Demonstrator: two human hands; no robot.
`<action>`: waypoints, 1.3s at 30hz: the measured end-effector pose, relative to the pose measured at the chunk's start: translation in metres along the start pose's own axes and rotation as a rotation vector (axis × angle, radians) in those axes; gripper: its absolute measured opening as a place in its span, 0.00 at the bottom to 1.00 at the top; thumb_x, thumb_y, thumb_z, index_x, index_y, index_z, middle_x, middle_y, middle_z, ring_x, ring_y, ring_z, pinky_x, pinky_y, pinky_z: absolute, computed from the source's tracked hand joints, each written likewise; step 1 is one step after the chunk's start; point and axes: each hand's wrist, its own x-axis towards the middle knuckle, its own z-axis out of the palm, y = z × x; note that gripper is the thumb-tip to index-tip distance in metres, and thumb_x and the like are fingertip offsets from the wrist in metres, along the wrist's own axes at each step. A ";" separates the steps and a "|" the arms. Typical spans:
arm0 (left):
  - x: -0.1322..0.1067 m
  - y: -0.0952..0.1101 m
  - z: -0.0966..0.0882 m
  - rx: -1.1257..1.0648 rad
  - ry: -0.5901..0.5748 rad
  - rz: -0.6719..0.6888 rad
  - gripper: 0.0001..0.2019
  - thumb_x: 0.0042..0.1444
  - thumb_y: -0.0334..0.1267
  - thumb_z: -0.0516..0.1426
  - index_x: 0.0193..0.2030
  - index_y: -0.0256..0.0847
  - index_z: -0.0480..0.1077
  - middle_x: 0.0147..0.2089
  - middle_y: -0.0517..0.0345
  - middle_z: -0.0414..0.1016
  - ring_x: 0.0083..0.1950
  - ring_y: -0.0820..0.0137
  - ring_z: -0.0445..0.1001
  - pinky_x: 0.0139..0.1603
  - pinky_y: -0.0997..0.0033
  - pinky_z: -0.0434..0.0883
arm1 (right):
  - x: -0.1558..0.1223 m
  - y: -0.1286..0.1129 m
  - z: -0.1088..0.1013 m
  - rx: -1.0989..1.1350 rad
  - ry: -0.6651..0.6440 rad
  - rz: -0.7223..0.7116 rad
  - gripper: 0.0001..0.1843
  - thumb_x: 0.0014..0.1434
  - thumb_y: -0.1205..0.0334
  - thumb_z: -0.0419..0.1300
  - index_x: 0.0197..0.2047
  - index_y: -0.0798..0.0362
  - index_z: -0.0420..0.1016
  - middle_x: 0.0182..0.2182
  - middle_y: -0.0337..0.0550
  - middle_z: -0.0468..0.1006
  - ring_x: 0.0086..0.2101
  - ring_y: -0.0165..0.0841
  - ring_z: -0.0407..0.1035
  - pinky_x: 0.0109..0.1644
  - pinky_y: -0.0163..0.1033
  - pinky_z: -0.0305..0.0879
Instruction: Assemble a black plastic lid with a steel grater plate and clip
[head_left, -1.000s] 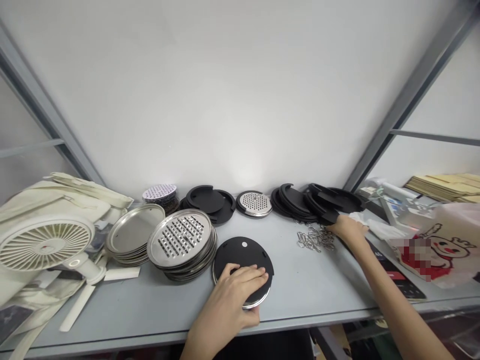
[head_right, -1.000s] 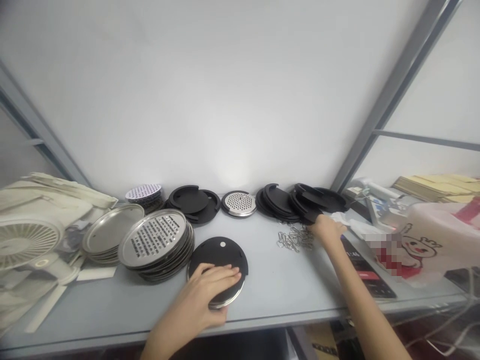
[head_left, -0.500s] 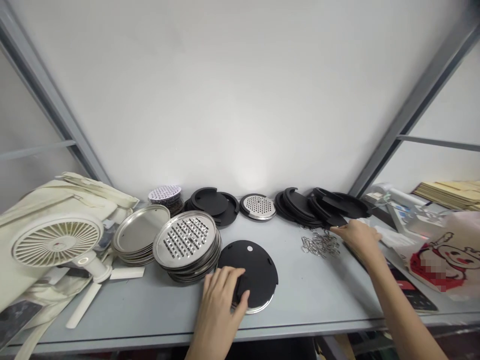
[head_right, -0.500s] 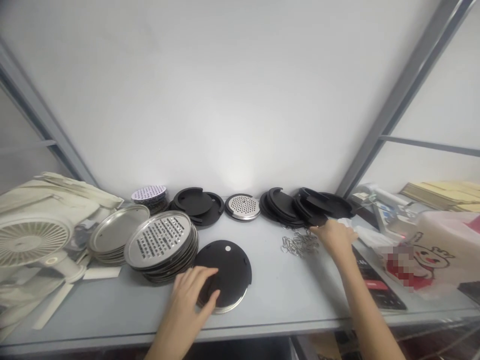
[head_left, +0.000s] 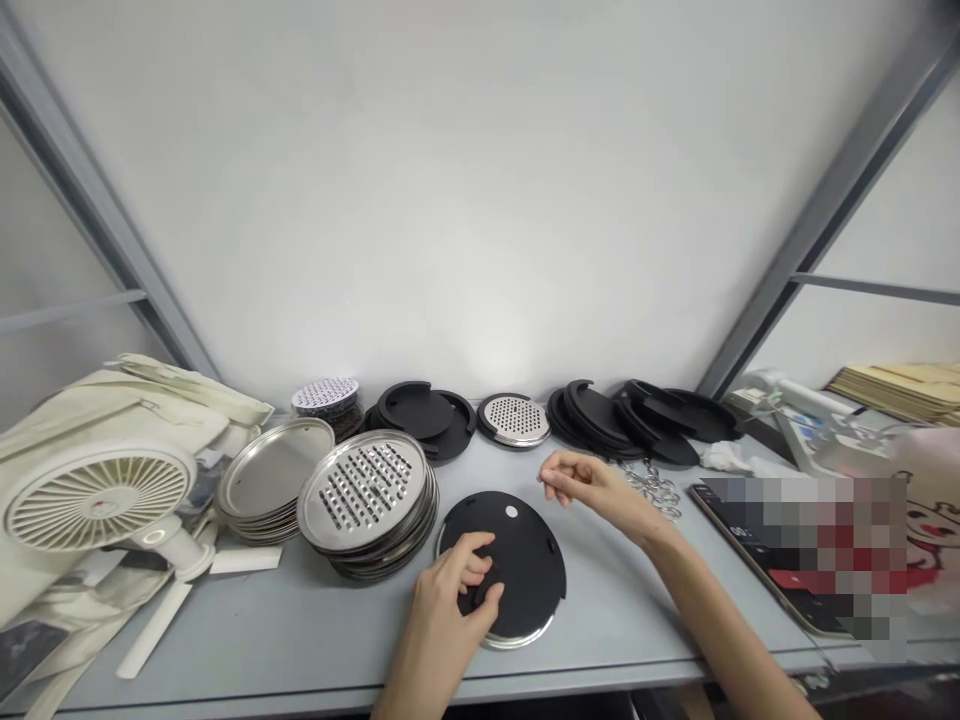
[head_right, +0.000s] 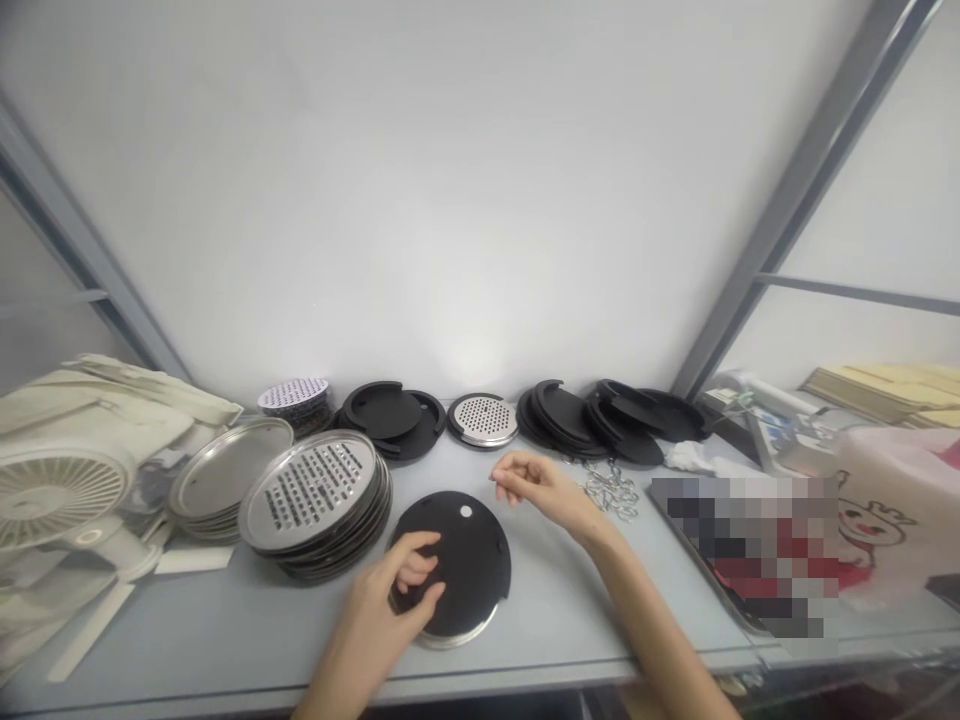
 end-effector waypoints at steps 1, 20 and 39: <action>0.002 0.000 -0.001 -0.027 -0.030 0.010 0.19 0.50 0.27 0.55 0.49 0.44 0.69 0.36 0.58 0.77 0.36 0.71 0.76 0.38 0.72 0.74 | 0.003 0.001 0.004 0.009 -0.015 -0.002 0.21 0.57 0.42 0.57 0.35 0.54 0.71 0.28 0.40 0.75 0.27 0.30 0.68 0.35 0.36 0.64; 0.010 -0.009 -0.006 -0.011 -0.086 0.107 0.12 0.64 0.37 0.48 0.50 0.46 0.69 0.47 0.54 0.71 0.49 0.67 0.71 0.51 0.66 0.70 | -0.036 0.104 -0.080 -0.831 0.891 0.086 0.10 0.54 0.61 0.48 0.35 0.54 0.68 0.34 0.53 0.72 0.36 0.43 0.69 0.44 0.46 0.64; 0.008 -0.014 -0.004 0.029 -0.108 0.134 0.13 0.65 0.37 0.46 0.52 0.48 0.67 0.48 0.55 0.70 0.52 0.66 0.68 0.53 0.65 0.66 | -0.005 0.114 -0.085 -1.052 0.825 0.419 0.16 0.55 0.57 0.56 0.35 0.57 0.82 0.37 0.58 0.74 0.41 0.52 0.63 0.44 0.52 0.53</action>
